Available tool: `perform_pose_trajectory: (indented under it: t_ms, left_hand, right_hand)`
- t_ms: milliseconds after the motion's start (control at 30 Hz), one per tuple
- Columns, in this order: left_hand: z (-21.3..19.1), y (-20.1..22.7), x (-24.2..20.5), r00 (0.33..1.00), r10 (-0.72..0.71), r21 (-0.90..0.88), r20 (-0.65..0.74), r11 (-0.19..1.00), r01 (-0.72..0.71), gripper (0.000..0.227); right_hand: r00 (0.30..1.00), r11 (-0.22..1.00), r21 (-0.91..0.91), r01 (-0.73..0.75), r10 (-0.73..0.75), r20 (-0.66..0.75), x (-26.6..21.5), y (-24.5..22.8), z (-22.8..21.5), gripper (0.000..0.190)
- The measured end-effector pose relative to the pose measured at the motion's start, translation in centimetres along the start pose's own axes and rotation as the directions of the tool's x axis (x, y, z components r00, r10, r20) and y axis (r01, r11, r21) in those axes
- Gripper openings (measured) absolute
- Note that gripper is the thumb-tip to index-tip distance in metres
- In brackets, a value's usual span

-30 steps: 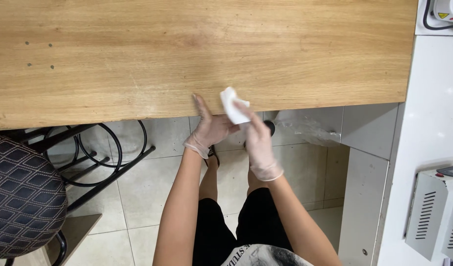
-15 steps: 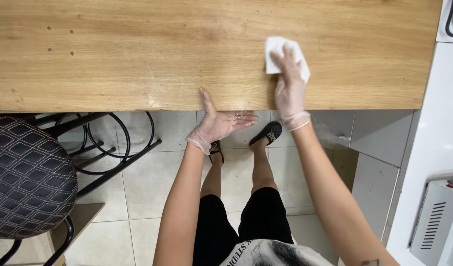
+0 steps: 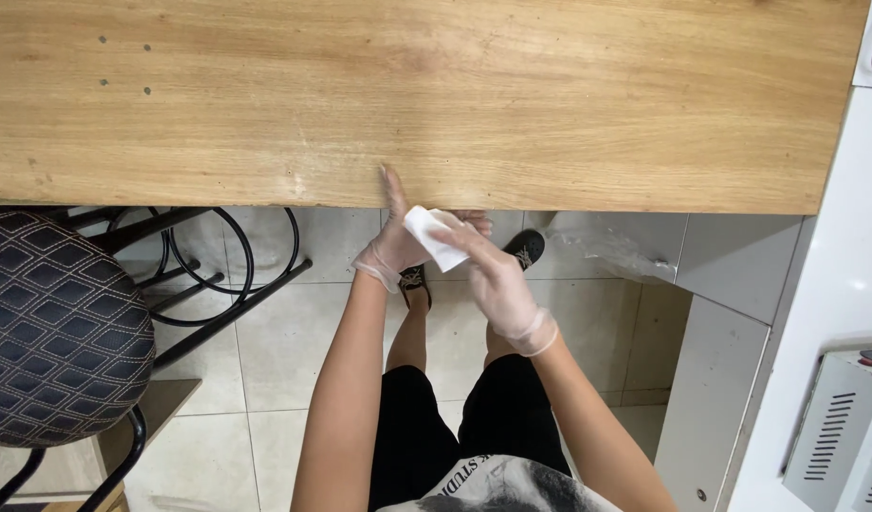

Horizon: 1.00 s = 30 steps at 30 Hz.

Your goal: Cleaning and tidying up a workshop area by wiping a desk and arranging stools.

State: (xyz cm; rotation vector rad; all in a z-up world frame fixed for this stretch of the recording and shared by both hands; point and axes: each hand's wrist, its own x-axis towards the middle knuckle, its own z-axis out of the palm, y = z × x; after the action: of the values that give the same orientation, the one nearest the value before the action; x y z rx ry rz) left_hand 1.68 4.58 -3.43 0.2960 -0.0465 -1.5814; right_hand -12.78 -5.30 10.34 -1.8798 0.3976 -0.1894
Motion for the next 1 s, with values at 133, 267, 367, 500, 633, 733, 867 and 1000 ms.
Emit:
perform_pose_trajectory:
  t_ms: [133,267,367,500,633,733,867,1000]
  left_hand:
    - [3.2,1.6,0.7,0.976,-0.047,0.051,-0.211,0.997,0.059,0.136]
    - [-0.2,0.0,0.5,0.994,-0.033,0.01,-0.104,0.999,0.034,0.146]
    - [2.7,1.2,0.3,0.995,-0.048,0.057,-0.087,0.997,0.053,0.146]
    - [1.8,1.3,0.4,0.965,-0.078,0.2,-0.249,0.971,0.13,0.143]
    - [1.7,1.8,0.0,0.941,-0.046,0.309,-0.335,0.938,0.156,0.141]
    - [1.3,1.2,-0.2,0.916,0.002,0.502,-0.401,0.837,0.218,0.132]
    - [3.5,0.5,-0.4,0.877,0.163,0.689,-0.452,0.688,0.228,0.123]
    - [5.4,0.5,-0.2,0.823,0.299,0.778,-0.482,0.578,0.246,0.111]
  right_hand:
    - [0.946,0.925,0.268,-0.268,0.306,-0.109,0.7,-1.5,-4.0,0.069]
    - [0.947,0.988,-0.036,-0.149,0.132,-0.292,3.7,-0.4,-5.6,0.059]
    - [0.979,0.962,-0.254,-0.1,0.049,-0.199,5.3,0.5,-3.7,0.056]
    - [0.99,0.99,0.064,-0.124,0.119,0.077,3.2,-1.5,-1.3,0.058]
    - [0.996,0.996,0.023,-0.082,0.081,0.026,-0.4,-2.3,-2.0,0.066]
    - [0.971,0.97,0.118,-0.212,0.223,-0.087,-3.1,-3.0,-3.5,0.057]
    - [0.899,0.94,0.179,-0.291,0.332,-0.285,-7.1,-3.1,-5.7,0.052]
    - [0.847,0.906,0.27,-0.325,0.406,-0.344,-10.7,-2.6,-7.2,0.048]
